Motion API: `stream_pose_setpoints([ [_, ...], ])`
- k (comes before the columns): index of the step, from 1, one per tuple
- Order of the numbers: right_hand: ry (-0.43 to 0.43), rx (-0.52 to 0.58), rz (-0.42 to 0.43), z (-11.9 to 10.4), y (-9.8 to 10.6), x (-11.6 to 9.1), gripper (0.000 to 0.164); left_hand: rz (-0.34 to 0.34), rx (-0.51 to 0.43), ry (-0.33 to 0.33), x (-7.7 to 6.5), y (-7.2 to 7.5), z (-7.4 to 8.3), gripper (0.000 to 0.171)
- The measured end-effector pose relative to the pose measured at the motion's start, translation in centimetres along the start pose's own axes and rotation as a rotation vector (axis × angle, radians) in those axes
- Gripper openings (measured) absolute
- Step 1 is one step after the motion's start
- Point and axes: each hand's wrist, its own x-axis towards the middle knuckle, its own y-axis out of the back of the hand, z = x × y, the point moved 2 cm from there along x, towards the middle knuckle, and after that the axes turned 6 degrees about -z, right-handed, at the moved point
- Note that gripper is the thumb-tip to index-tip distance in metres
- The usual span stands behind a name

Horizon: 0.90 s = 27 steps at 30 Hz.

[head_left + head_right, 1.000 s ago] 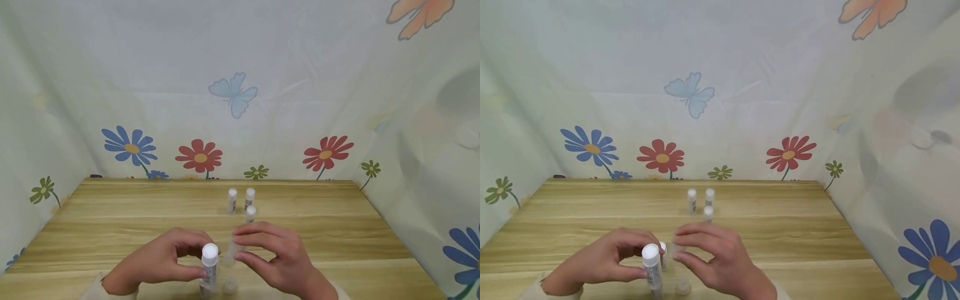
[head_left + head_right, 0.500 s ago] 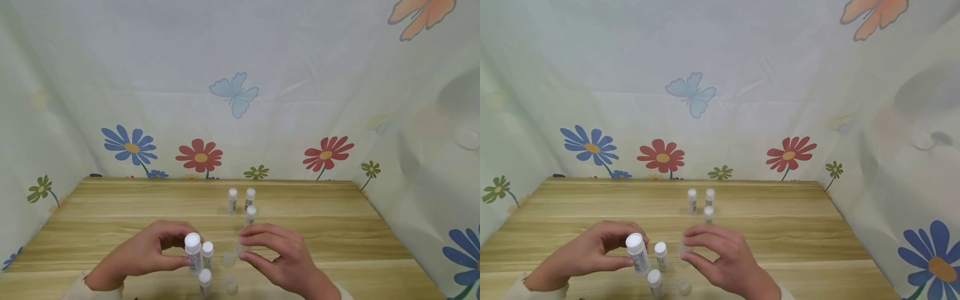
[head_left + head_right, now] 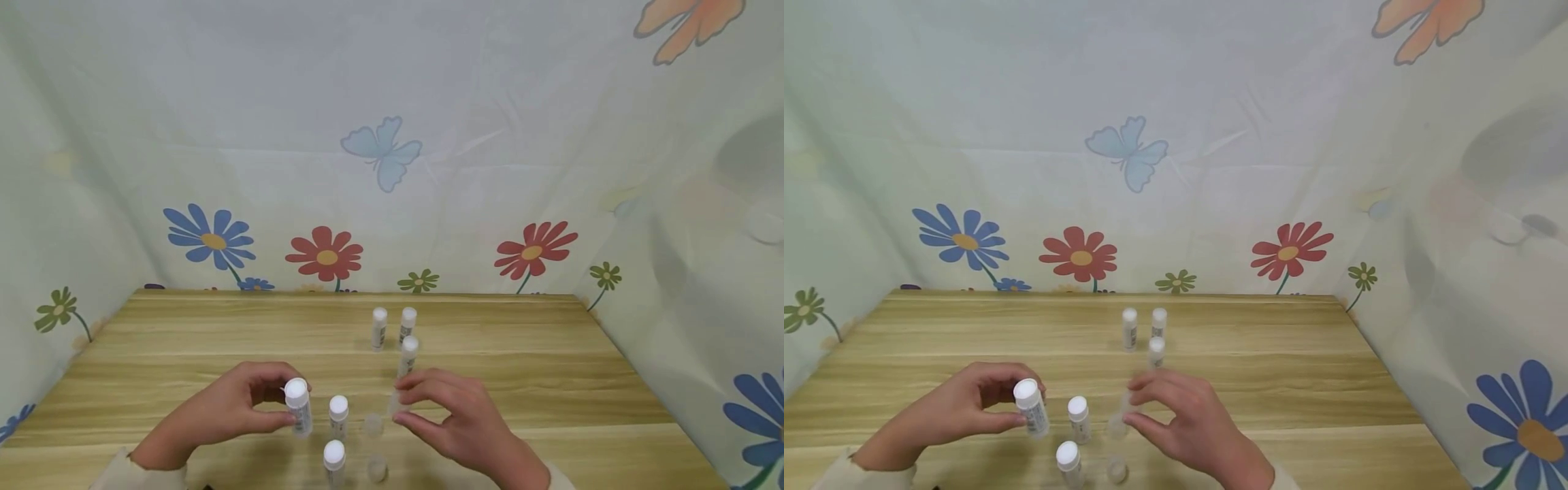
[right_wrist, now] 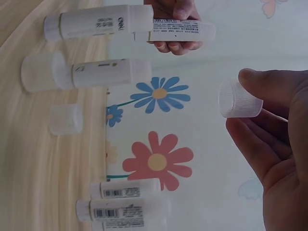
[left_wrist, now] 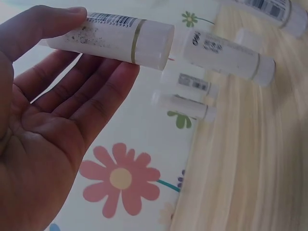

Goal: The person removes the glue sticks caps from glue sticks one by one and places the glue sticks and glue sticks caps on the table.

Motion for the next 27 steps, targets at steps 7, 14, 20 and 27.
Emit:
stream_pose_setpoints([
  [7,-0.095,-0.052,-0.111,1.4,-1.2,-1.0,0.014,-0.003,0.005,0.087,0.1,0.2,-2.2,0.027],
  [14,-0.094,-0.053,-0.180,2.7,-2.5,-1.9,0.017,-0.018,-0.021,0.165,0.2,0.1,-4.0,0.028],
  [20,-0.202,-0.027,-0.315,3.7,-3.7,-2.6,0.021,-0.031,-0.040,0.157,0.6,-0.3,-5.0,0.031],
  [27,-0.243,-0.078,-0.378,4.8,-4.6,-3.1,0.022,-0.045,-0.040,0.167,0.9,-0.6,-5.3,0.027],
])
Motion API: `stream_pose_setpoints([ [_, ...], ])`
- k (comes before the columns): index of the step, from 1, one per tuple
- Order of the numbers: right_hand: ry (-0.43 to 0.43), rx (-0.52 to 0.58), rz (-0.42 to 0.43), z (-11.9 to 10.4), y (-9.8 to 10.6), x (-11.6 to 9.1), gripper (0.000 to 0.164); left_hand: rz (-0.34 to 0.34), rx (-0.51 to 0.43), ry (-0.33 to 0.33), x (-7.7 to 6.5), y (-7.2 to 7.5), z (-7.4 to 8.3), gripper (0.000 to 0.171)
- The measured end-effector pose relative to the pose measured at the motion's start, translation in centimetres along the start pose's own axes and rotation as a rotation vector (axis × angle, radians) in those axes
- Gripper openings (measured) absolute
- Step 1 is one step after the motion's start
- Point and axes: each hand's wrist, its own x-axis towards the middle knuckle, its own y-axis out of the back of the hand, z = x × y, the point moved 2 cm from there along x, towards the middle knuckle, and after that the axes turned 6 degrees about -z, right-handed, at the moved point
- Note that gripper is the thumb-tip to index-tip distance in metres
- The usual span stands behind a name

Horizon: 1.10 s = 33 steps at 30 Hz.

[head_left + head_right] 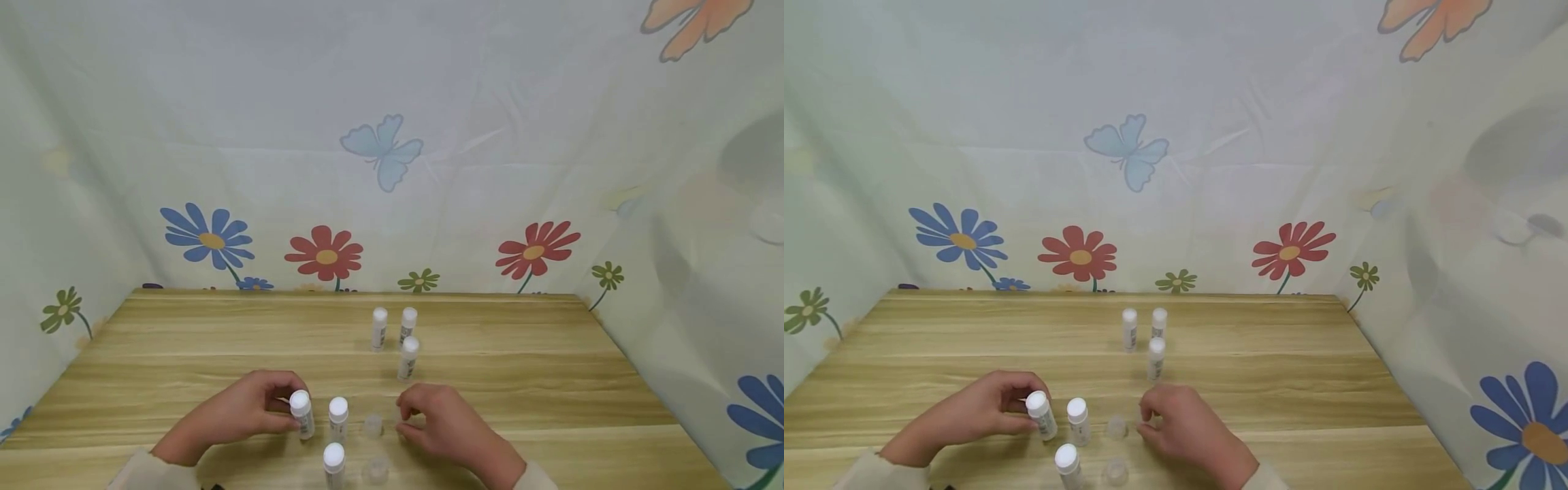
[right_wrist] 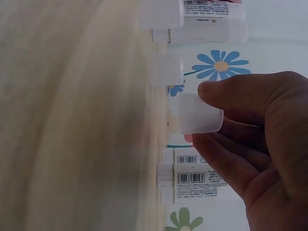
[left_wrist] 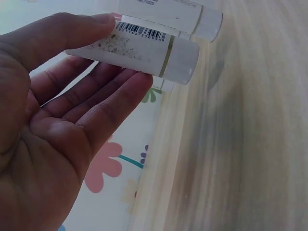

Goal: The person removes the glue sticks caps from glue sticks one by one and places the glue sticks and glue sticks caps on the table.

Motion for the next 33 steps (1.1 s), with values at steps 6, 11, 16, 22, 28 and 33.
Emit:
stream_pose_setpoints([
  [6,0.019,-0.052,-0.009,0.2,-0.5,0.0,0.023,-0.001,0.019,-0.010,0.2,-0.3,-0.4,0.026],
  [11,0.017,-0.053,-0.051,0.2,-0.5,0.1,0.020,-0.008,0.021,-0.012,0.4,-0.5,-0.8,0.026],
  [16,-0.011,-0.036,-0.092,0.2,-0.6,0.1,0.018,-0.023,-0.012,0.000,0.4,-0.7,-0.9,0.026],
  [22,-0.044,-0.031,-0.119,0.5,-0.7,0.1,0.016,-0.028,-0.027,0.032,0.3,-0.6,-1.0,0.026],
  [28,-0.047,-0.030,-0.120,0.7,-0.9,0.2,0.017,-0.031,-0.042,0.047,0.3,-0.5,-1.2,0.026],
  [33,-0.054,-0.014,-0.123,0.8,-0.9,0.3,0.017,-0.036,-0.054,0.040,0.3,-0.6,-1.2,0.026],
])
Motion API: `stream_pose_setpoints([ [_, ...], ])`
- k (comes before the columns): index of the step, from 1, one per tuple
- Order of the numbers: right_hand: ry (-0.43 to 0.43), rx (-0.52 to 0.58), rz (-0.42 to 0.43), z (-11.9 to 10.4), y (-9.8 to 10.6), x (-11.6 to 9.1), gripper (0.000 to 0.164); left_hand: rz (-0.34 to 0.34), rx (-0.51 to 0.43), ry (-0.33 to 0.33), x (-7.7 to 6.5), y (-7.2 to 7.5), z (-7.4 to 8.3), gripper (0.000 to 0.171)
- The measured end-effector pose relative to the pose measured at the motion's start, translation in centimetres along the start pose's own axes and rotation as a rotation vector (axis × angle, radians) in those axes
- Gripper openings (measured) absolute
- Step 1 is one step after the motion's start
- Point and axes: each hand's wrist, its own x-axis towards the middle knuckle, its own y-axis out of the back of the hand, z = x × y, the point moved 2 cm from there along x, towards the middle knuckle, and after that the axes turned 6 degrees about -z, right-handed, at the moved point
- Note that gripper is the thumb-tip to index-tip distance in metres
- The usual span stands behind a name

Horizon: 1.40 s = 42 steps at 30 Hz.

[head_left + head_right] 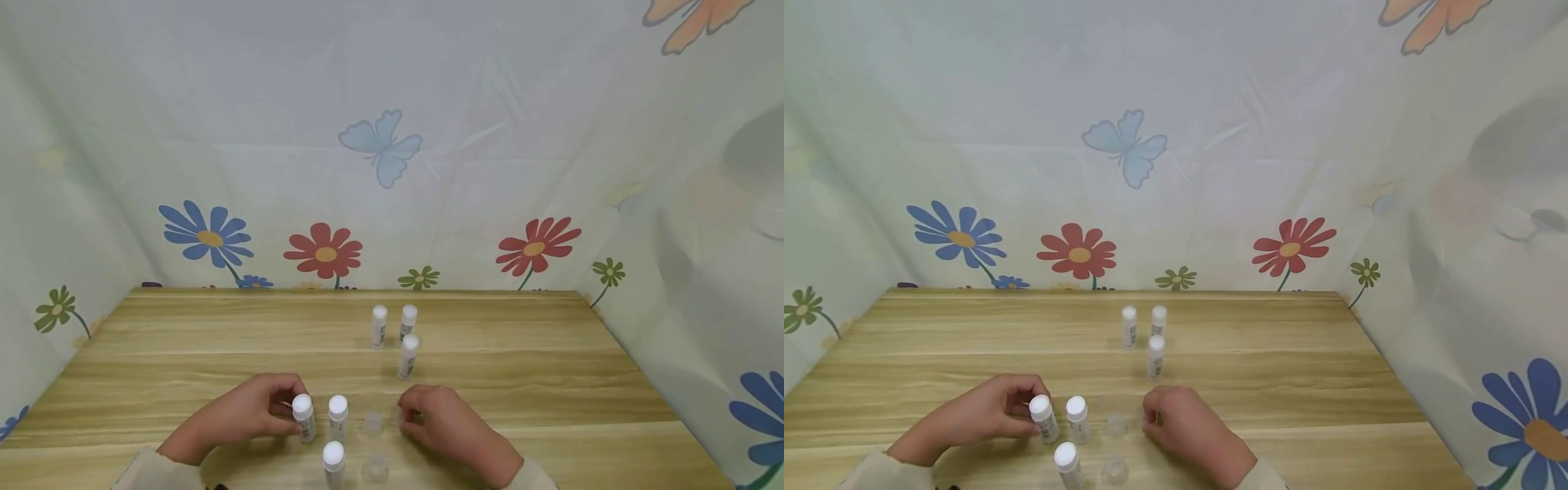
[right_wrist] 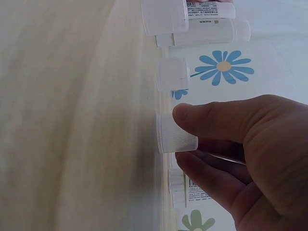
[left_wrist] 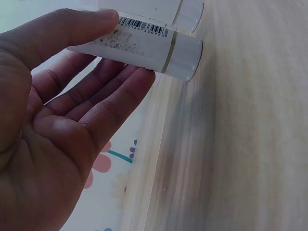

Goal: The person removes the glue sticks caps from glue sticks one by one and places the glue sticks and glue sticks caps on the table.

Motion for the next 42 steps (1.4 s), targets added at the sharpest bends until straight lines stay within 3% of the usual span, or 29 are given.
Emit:
stream_pose_setpoints([
  [11,0.005,0.007,-0.001,0.0,0.1,0.0,0.018,0.008,0.037,-0.043,0.1,0.0,-0.1,0.030],
  [19,0.002,-0.034,0.013,-0.3,0.4,-0.2,0.018,-0.002,0.033,0.011,-0.3,0.1,-0.1,0.046],
  [26,0.006,-0.066,0.021,-1.4,2.0,-0.5,0.018,0.001,0.137,0.048,-0.3,0.9,1.2,0.049],
  [34,0.017,-0.115,0.095,-2.1,3.3,-0.5,0.016,0.009,0.241,0.043,1.0,1.4,3.6,0.039],
  [42,0.005,-0.110,0.206,-1.5,3.9,-0.3,0.021,0.027,0.288,0.018,3.5,1.9,5.1,0.038],
])
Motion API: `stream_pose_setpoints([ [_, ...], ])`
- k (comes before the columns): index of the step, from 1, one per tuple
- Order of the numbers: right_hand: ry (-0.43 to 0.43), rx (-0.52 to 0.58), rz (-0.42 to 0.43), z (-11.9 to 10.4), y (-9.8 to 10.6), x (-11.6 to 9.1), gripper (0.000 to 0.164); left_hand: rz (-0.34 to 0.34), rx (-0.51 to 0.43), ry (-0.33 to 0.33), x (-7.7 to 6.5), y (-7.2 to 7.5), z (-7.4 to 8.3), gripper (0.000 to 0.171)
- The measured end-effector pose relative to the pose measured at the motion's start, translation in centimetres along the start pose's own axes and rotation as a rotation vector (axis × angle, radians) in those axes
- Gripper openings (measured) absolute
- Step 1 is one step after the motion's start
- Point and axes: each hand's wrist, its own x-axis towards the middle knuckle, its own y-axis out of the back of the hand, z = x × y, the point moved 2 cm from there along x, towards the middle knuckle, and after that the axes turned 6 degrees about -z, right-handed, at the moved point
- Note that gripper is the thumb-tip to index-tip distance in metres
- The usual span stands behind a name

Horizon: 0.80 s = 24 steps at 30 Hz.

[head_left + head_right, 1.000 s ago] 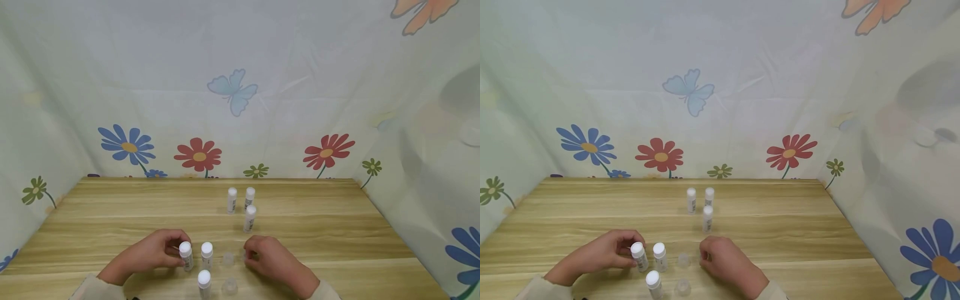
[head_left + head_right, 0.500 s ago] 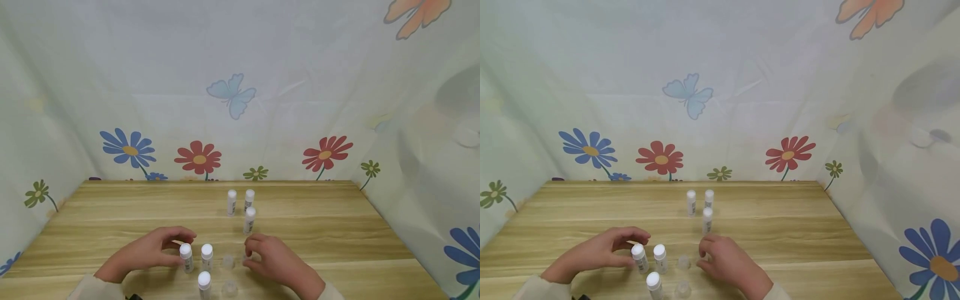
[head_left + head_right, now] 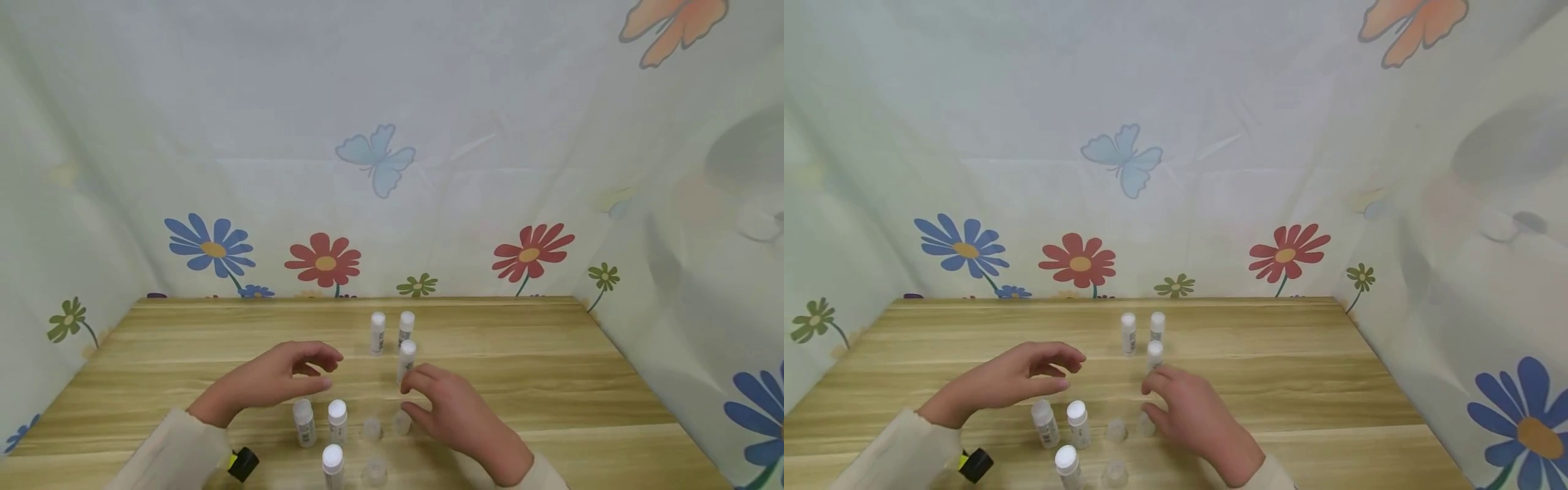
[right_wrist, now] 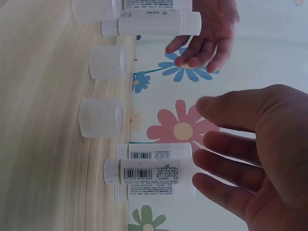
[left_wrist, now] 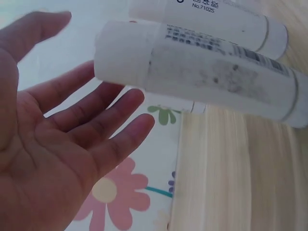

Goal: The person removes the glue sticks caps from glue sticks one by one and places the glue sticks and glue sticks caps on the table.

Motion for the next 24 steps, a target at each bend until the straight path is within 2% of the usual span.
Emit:
stream_pose_setpoints([
  [11,-0.077,-0.003,0.215,1.1,0.0,0.6,0.028,-0.028,0.051,0.029,3.3,0.3,1.3,0.038],
  [17,-0.132,-0.020,0.248,1.6,-0.1,1.1,0.030,-0.044,0.077,0.039,4.9,0.3,2.0,0.037],
  [24,-0.150,-0.032,0.259,2.2,-0.6,1.7,0.033,-0.083,0.122,0.044,6.3,0.2,2.7,0.038],
])
